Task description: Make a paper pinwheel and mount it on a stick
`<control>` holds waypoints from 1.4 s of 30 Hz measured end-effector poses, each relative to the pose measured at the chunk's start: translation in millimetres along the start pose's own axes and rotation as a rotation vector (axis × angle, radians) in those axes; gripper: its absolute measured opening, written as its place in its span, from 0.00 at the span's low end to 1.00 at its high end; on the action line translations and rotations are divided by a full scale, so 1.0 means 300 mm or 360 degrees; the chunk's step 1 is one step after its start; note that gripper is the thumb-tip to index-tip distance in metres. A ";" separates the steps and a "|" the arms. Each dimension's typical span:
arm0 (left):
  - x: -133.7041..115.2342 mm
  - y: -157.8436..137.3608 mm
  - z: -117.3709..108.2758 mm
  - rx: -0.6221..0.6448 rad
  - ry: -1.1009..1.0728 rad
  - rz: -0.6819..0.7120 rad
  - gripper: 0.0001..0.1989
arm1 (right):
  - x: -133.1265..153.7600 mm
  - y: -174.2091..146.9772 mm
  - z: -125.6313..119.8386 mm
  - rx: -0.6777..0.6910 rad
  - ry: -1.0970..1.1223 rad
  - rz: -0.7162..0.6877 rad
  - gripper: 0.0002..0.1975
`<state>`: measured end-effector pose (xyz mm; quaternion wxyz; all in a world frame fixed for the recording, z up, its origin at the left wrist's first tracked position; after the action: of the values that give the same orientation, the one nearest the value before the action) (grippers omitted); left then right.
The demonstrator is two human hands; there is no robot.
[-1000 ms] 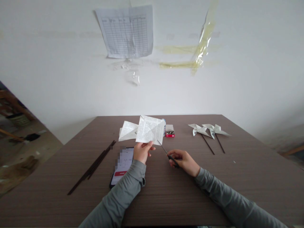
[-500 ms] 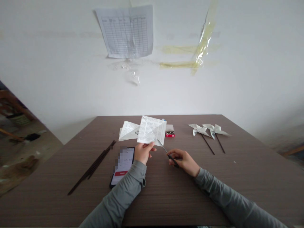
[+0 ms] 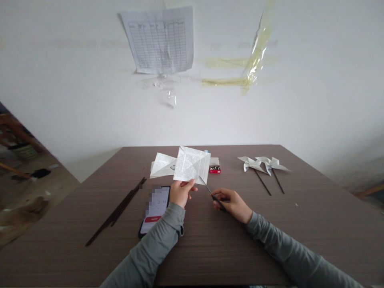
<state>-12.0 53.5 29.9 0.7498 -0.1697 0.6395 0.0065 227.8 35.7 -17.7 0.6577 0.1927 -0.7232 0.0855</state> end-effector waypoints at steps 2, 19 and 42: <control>0.001 0.000 0.000 -0.0001 -0.0003 -0.0006 0.13 | -0.003 0.001 -0.001 -0.0001 0.0006 -0.0004 0.33; 0.003 0.000 0.000 0.0006 -0.0029 0.0013 0.12 | -0.006 -0.001 0.003 -0.0004 0.0001 0.0006 0.32; 0.007 -0.004 0.012 0.0057 0.0038 -0.0021 0.12 | 0.035 -0.003 0.010 -0.0036 -0.0035 -0.0015 0.36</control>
<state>-8.0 52.8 28.8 0.7451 -0.1606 0.6472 -0.0120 224.6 31.9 -8.0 0.6521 0.1895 -0.7305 0.0721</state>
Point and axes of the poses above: each hand's wrist, its own y-axis towards the middle knuckle, its own z-axis out of the palm, x = y × z, the point moved 6 cm from there along y, towards the middle knuckle, and after that the axes turned 7 degrees about -z, right-handed, at the moved point
